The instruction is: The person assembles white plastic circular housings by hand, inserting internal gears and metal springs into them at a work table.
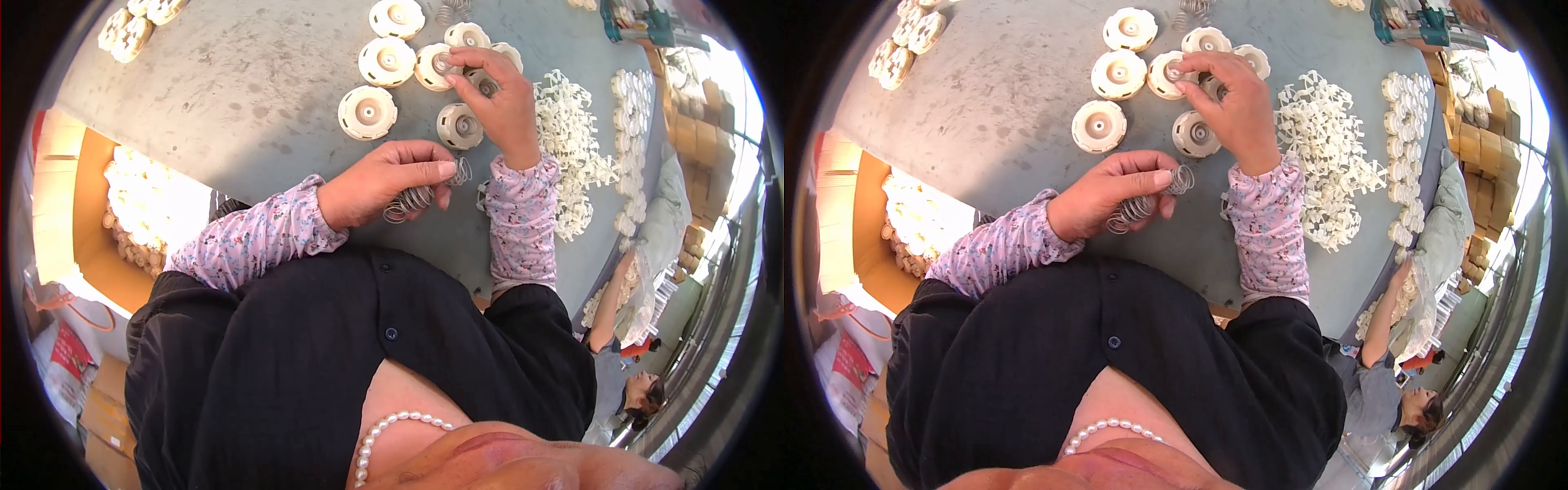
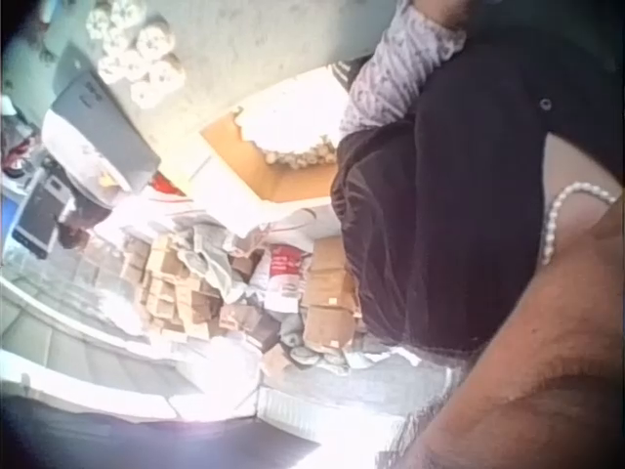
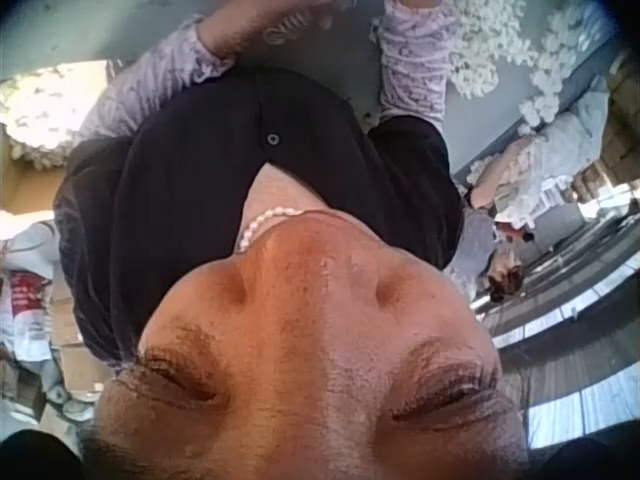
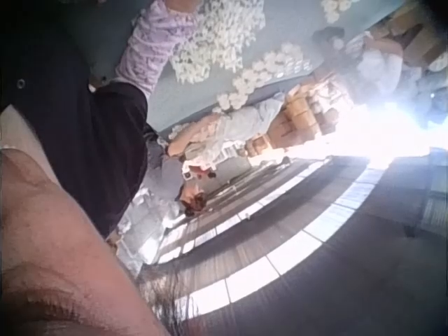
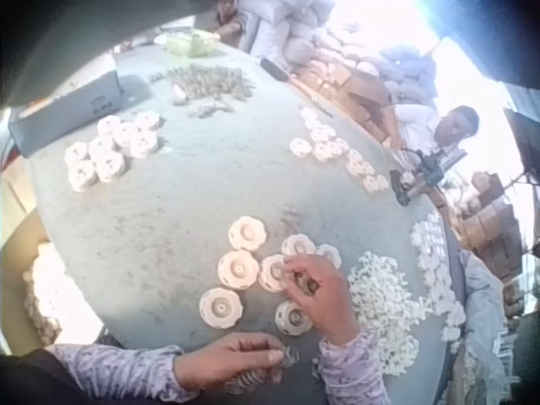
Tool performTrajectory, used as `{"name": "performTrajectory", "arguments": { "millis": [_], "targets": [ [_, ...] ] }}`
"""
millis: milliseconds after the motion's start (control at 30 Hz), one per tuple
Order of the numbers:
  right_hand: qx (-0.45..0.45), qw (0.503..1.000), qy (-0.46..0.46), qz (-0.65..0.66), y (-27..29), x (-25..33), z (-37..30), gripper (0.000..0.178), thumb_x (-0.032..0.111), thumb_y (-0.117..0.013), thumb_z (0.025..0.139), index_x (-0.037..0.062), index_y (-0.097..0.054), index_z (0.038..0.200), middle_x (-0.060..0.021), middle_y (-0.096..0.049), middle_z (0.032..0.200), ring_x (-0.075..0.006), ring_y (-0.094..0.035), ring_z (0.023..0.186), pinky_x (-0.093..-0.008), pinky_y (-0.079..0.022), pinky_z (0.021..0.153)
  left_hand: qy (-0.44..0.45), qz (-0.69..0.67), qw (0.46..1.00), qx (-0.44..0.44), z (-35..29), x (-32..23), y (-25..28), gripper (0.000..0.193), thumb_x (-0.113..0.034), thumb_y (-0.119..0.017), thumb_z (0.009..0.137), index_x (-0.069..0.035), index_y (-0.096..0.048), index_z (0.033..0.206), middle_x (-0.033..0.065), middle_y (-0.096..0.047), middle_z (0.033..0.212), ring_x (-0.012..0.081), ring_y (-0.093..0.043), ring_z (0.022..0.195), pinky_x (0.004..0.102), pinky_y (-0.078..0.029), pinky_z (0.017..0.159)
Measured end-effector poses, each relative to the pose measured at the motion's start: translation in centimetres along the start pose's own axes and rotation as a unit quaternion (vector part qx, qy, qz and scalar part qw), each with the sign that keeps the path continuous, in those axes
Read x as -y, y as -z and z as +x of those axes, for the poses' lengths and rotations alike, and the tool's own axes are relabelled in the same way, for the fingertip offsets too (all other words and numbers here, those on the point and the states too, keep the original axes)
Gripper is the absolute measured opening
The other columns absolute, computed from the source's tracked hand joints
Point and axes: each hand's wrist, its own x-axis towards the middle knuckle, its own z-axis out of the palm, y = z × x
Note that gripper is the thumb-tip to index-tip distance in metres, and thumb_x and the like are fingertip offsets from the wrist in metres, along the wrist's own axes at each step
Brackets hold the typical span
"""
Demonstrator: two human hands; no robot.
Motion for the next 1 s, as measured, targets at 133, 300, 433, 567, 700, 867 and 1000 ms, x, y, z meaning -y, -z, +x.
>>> {"name": "performTrajectory", "arguments": {
  "millis": [133,300,433,567,700,867,1000],
  "targets": [
    [-0.038,0.999,0.015,-0.005,1.2,1.1,-0.9,0.022,0.015,-0.081,0.086,0.0078,-0.077,0.107,-0.0077,-0.075,0.112,-0.0235,-0.071,0.105,-0.0351,-0.055,0.094,-0.014,-0.006,1.000,-0.001,0.0,-0.1,-0.2,0.025,-0.033,-0.064,0.106,-0.008,-0.066,0.108,0.0036,-0.071,0.085,0.0072,-0.056,0.059,0.0233,-0.044,0.051],
    [0.170,0.949,-0.118,0.238,4.8,6.3,-4.8,0.026,0.008,-0.082,0.087,0.0037,-0.076,0.113,-0.0060,-0.071,0.109,-0.0147,-0.071,0.099,-0.0274,-0.057,0.084,-0.052,0.016,0.999,-0.006,0.0,0.3,0.1,0.032,-0.038,-0.059,0.109,-0.007,-0.065,0.112,0.0052,-0.070,0.086,0.0082,-0.057,0.059,0.0230,-0.044,0.051],
    [0.121,0.901,-0.177,0.378,3.8,6.4,-6.3,0.029,-0.002,-0.082,0.086,-0.0031,-0.073,0.114,-0.0084,-0.070,0.108,-0.0142,-0.071,0.098,-0.0253,-0.059,0.081,-0.079,0.076,0.993,-0.031,0.0,0.4,-0.3,0.041,-0.046,-0.051,0.111,-0.007,-0.063,0.111,0.0062,-0.068,0.079,0.0088,-0.055,0.055,0.0220,-0.043,0.050],
    [0.073,0.921,-0.022,0.382,2.9,5.3,-6.2,0.033,-0.009,-0.085,0.079,-0.0041,-0.073,0.110,-0.0142,-0.069,0.113,-0.0210,-0.071,0.103,-0.0299,-0.060,0.086,0.001,0.029,1.000,0.002,-0.3,-0.8,-0.9,0.063,-0.058,-0.036,0.112,-0.006,-0.061,0.088,0.0073,-0.060,0.062,0.0118,-0.051,0.046,0.0242,-0.040,0.043],
    [0.104,0.897,0.016,0.430,3.0,4.9,-5.8,0.031,-0.010,-0.085,0.077,-0.0026,-0.074,0.105,-0.0147,-0.068,0.114,-0.0223,-0.069,0.106,-0.0314,-0.059,0.089,0.066,-0.006,0.994,0.085,-0.4,-0.9,0.3,0.069,-0.060,-0.031,0.112,-0.005,-0.058,0.080,0.0080,-0.058,0.058,0.0133,-0.048,0.043,0.0255,-0.038,0.040],
    [0.095,0.905,0.058,0.412,3.4,5.7,-5.2,0.026,-0.015,-0.079,0.080,-0.0010,-0.073,0.101,-0.0141,-0.066,0.113,-0.0199,-0.067,0.104,-0.0318,-0.057,0.089,0.035,0.026,0.989,0.138,-0.7,-0.9,0.4,0.065,-0.057,-0.037,0.111,-0.004,-0.059,0.080,0.0084,-0.058,0.058,0.0119,-0.048,0.042,0.0249,-0.038,0.040],
    [-0.035,0.912,0.021,0.408,4.5,4.1,-5.1,0.027,-0.009,-0.069,0.089,-0.0006,-0.066,0.114,-0.0146,-0.060,0.122,-0.0245,-0.065,0.106,-0.0400,-0.058,0.090,0.001,0.033,0.998,0.056,-0.8,-1.0,-0.4,0.054,-0.050,-0.049,0.109,-0.002,-0.064,0.088,0.0083,-0.061,0.064,0.0110,-0.050,0.044,0.0236,-0.039,0.042]
  ]
}}
